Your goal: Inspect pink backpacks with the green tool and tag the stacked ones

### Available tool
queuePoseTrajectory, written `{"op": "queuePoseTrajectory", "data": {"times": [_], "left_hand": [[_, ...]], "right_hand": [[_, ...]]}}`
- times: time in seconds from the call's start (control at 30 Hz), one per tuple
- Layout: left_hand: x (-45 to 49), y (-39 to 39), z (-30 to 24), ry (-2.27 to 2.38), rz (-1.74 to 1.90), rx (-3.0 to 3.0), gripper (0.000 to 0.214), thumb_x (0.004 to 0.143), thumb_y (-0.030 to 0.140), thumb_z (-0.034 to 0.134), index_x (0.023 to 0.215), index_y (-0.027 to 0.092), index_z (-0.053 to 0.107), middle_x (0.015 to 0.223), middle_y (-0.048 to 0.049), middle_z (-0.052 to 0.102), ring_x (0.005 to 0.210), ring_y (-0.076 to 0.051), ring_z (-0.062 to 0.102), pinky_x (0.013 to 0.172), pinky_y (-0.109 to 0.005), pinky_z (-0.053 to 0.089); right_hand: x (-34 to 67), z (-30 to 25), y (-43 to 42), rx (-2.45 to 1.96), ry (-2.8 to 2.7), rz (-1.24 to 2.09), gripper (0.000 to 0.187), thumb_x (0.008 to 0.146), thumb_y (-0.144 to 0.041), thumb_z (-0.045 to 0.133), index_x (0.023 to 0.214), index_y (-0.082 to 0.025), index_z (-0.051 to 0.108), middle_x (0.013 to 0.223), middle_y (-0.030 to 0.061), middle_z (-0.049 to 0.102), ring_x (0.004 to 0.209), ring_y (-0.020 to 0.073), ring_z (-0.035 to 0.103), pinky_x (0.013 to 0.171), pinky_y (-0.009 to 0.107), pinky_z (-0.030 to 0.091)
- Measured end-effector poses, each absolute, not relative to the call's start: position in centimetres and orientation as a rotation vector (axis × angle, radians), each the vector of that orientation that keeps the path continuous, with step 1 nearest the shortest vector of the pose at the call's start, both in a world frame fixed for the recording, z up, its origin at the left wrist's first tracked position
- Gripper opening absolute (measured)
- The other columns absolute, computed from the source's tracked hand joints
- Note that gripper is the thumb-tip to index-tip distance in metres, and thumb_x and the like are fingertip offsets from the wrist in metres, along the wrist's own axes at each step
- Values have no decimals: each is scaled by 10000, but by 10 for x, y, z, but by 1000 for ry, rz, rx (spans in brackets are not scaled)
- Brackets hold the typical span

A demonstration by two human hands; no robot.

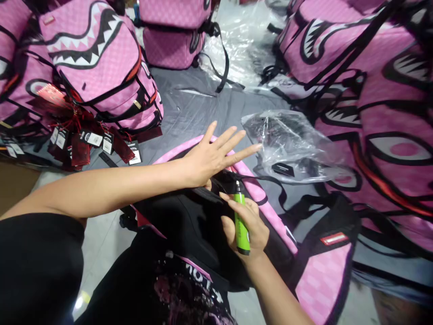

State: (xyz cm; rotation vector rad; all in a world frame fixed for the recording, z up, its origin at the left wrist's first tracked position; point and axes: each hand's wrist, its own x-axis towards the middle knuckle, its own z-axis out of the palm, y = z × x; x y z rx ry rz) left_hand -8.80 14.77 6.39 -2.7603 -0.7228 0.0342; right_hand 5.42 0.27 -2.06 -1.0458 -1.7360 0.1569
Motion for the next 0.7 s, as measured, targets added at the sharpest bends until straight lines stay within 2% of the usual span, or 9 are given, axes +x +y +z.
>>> {"op": "queuePoseTrajectory", "data": {"times": [0.07,0.13,0.23,0.33,0.4,0.5,0.6,0.7], "left_hand": [[-85,146,63,-748,112,-2748,1127,724,414,736,1558,203,8,1539,-179,299,1346,-348,366,1080,-538,289],[-80,147,60,-791,159,-2748,1127,728,422,744,1560,183,21,1434,-174,427,1243,-323,449,1043,-481,335],[-74,151,54,-810,144,-2754,1045,766,437,712,1557,159,88,1370,-169,476,1211,-315,446,1046,-467,323],[-74,152,51,-821,106,-2757,925,804,416,673,1540,149,180,1383,-172,464,1236,-317,421,1066,-470,301],[-74,152,50,-835,103,-2761,879,818,407,655,1530,142,213,1385,-170,462,1248,-317,414,1077,-472,293],[-73,152,47,-882,88,-2751,870,822,409,645,1528,129,222,1422,-176,430,1281,-325,397,1105,-478,271],[-71,151,43,-964,76,-2719,882,807,406,658,1528,128,232,1471,-182,384,1319,-334,375,1136,-484,244],[-69,150,41,-1043,71,-2683,773,850,332,597,1524,158,260,1488,-164,382,1325,-315,375,1123,-518,272]], "right_hand": [[56,-22,4,-1054,-1718,193,387,910,-276,594,1287,-199,554,1132,148,712,1011,283,686,872,486,522],[60,-26,4,-1115,-1685,252,461,940,-371,551,1360,-188,503,1126,149,709,1015,291,683,884,487,528],[72,-28,1,-1243,-1573,312,570,916,-486,552,1388,-181,454,1089,137,701,951,292,697,801,444,563],[85,-16,4,-1389,-1622,301,345,900,-414,587,1175,-207,597,983,79,708,829,243,699,720,369,554],[90,-2,13,-1429,-1760,325,209,891,-321,613,1067,-213,640,958,52,716,831,216,691,773,351,539],[92,19,34,-1410,-1904,491,178,881,-283,637,1045,-220,663,986,35,731,865,198,692,834,340,524],[94,32,54,-1385,-2081,674,178,894,-293,609,1038,-218,684,996,39,739,854,194,701,790,325,528],[96,36,61,-1407,-2302,595,187,895,-275,584,1033,-208,690,993,57,747,878,221,707,769,352,508]]}}
